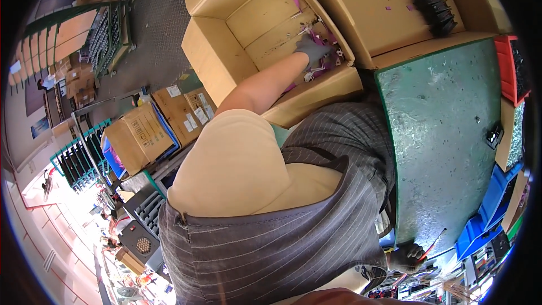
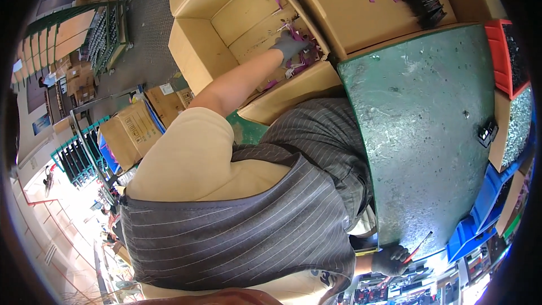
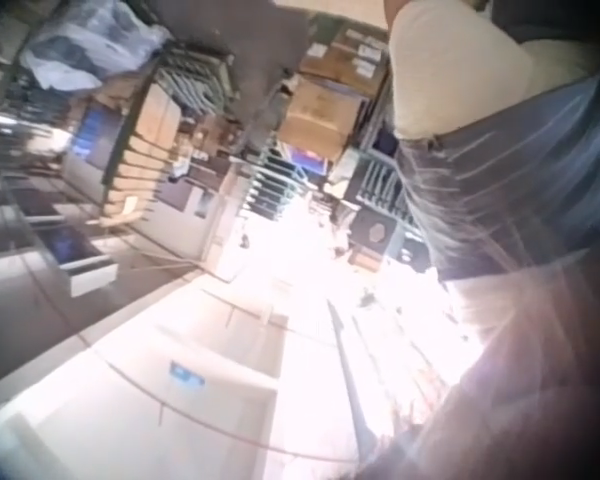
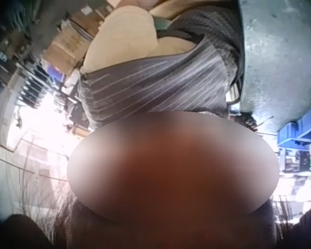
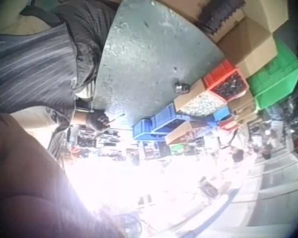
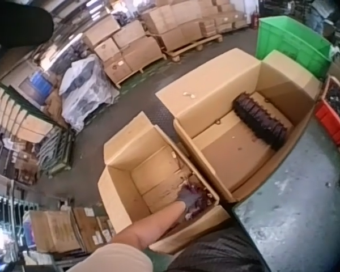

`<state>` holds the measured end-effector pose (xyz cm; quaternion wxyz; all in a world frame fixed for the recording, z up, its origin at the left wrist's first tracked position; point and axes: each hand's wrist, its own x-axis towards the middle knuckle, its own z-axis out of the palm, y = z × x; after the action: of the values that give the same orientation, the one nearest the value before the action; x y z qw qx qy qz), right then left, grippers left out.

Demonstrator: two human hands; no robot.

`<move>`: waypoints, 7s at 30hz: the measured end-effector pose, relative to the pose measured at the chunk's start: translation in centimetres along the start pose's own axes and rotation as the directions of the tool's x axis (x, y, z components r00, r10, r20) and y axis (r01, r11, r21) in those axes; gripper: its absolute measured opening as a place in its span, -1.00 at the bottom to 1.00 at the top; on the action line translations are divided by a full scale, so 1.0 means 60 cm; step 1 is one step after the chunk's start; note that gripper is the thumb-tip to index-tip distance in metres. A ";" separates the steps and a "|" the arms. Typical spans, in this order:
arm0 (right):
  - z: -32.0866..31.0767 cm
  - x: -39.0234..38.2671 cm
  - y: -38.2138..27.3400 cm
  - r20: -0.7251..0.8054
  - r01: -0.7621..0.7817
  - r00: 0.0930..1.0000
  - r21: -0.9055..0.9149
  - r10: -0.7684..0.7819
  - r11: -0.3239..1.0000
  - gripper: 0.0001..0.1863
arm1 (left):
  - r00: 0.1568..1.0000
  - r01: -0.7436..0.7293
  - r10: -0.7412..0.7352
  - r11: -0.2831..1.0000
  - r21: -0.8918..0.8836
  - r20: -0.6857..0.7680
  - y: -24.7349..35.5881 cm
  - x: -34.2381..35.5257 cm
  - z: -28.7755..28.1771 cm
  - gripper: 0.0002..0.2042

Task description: Apply a liquid coating to small metal brackets using a brush and organize them on a workbench.

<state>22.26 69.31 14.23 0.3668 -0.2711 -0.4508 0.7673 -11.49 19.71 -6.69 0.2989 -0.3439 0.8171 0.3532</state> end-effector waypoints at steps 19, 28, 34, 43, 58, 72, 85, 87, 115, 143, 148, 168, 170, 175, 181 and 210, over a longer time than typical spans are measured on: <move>0.017 -0.011 0.011 0.060 0.017 0.998 0.039 -0.019 0.999 -0.77 | 0.996 -0.087 0.087 0.992 0.086 -0.001 -0.001 -0.005 0.013 -0.19; 0.008 -0.015 0.021 0.092 0.068 0.993 0.071 -0.075 0.995 -0.69 | 0.997 -0.062 0.071 0.953 0.297 -0.019 0.013 0.022 -0.007 -0.21; -0.009 -0.020 0.019 0.080 0.078 0.993 0.105 -0.086 0.991 -0.69 | 0.964 -0.199 0.236 0.945 0.258 -0.121 -0.032 0.033 0.021 -0.39; -0.011 -0.013 0.027 0.137 0.009 0.990 0.171 -0.033 0.985 -0.72 | 0.972 -0.200 0.213 0.971 -0.128 0.098 -0.100 0.027 -0.089 -0.78; -0.015 -0.022 0.038 0.105 -0.016 0.994 0.414 -0.030 0.910 -0.68 | 0.538 -0.505 0.672 0.740 -0.445 0.508 0.246 -0.348 -0.210 -0.76; 0.018 -0.035 0.046 0.076 0.085 0.989 0.433 -0.130 0.897 -0.77 | 0.247 -0.589 0.450 0.773 -0.236 0.858 0.419 -0.454 0.146 -0.79; 0.112 -0.011 0.053 0.061 0.033 0.997 0.288 -0.053 0.957 -0.67 | 0.229 -0.429 0.566 0.789 -0.439 0.792 0.382 -0.448 0.097 -0.59; 0.113 -0.003 0.064 0.056 -0.009 0.998 0.249 -0.005 0.968 -0.67 | 0.207 -0.521 0.593 0.740 -0.426 0.778 0.365 -0.430 0.092 -0.57; 0.130 -0.026 0.054 -0.006 0.081 0.997 0.203 -0.082 0.976 -0.62 | -0.628 -0.643 0.516 -0.765 -0.016 0.582 0.462 -0.433 0.098 -0.85; 0.283 -0.057 -0.058 0.514 0.721 0.687 -0.391 -0.514 0.573 -0.56 | -0.566 -0.817 0.627 -0.340 -0.466 0.535 0.352 -0.491 0.029 -0.88; 0.296 -0.058 -0.055 0.561 0.748 0.651 -0.362 -0.511 0.556 -0.52 | -0.498 -0.858 0.635 -0.263 -0.441 0.591 0.351 -0.496 0.024 -0.83; 0.317 -0.067 -0.060 0.644 0.795 0.580 -0.316 -0.499 0.517 -0.68 | -0.612 -0.782 0.610 -0.562 -0.270 0.504 0.327 -0.498 0.032 -0.74; 0.321 -0.067 -0.062 0.730 0.825 0.538 -0.355 -0.422 0.440 -0.69 | -0.620 -0.773 0.615 -0.585 -0.244 0.487 0.325 -0.490 0.035 -0.74; 0.315 -0.078 -0.061 0.604 0.756 0.638 -0.376 -0.478 0.536 -0.71 | -0.637 -0.751 0.608 -0.628 -0.204 0.475 0.321 -0.499 0.031 -0.76; 0.299 -0.083 -0.051 0.498 0.690 0.714 -0.382 -0.492 0.615 -0.65 | -0.586 -0.788 0.612 -0.584 -0.196 0.531 0.333 -0.502 0.039 -0.77; 0.175 -0.075 0.001 -0.064 0.124 0.990 -0.035 -0.126 0.992 -0.63 | -0.769 -0.554 0.324 -0.768 -0.321 0.552 0.441 -0.496 0.185 -0.80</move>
<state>17.01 60.48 19.27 0.4249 -0.2732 -0.4663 0.7262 -11.82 52.43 18.60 0.0297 0.8163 0.5228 0.2439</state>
